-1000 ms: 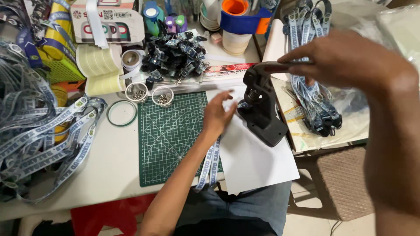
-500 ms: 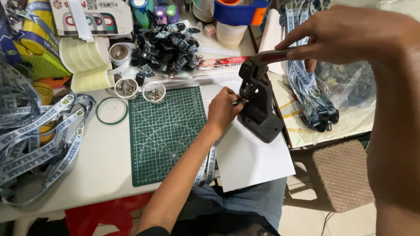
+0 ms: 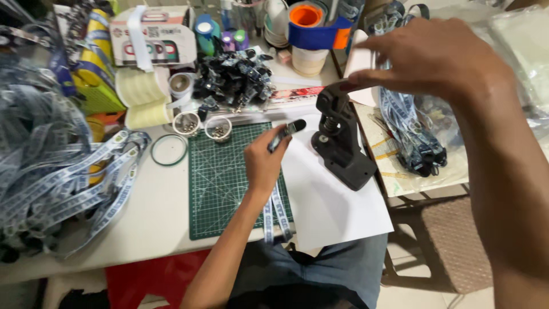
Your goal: The person assembles lanyards by inserting metal swivels into the ends of printed straps and crimping them with a manual press. They repeatedly pick up a strap, attach a swivel, place it in the press, and operate the lever to secure the connection, then set the finished lanyard aside.
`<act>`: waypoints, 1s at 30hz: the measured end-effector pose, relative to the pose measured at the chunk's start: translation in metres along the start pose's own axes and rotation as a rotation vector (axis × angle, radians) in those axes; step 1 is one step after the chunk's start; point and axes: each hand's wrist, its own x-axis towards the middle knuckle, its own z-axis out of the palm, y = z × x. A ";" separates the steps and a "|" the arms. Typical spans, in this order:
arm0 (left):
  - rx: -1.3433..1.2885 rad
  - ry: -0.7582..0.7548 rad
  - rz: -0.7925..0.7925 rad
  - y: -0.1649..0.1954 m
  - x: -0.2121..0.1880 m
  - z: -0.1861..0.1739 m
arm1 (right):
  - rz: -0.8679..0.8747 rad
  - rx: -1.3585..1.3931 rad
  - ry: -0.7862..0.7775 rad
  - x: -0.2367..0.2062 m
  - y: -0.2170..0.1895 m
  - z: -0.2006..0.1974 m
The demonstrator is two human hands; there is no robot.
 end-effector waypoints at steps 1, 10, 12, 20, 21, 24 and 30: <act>-0.032 -0.014 -0.016 0.012 -0.007 -0.012 | -0.001 -0.010 0.138 -0.006 -0.002 0.001; -0.370 -0.254 -0.198 0.069 -0.037 -0.064 | -0.475 0.750 0.332 -0.075 -0.089 0.051; -0.307 -0.280 -0.184 0.074 -0.040 -0.064 | -0.393 0.956 0.213 -0.086 -0.095 0.066; -0.134 -0.399 -0.147 0.094 -0.044 -0.049 | -0.144 1.627 -0.076 -0.109 -0.099 0.111; -0.112 -0.441 -0.138 0.096 -0.045 -0.046 | -0.162 1.610 -0.033 -0.112 -0.099 0.112; -0.106 -0.625 -0.174 0.097 -0.054 -0.041 | -0.123 1.511 -0.059 -0.131 -0.096 0.108; -0.131 -1.054 0.076 0.112 -0.067 -0.053 | -0.218 1.247 0.113 -0.203 -0.081 0.103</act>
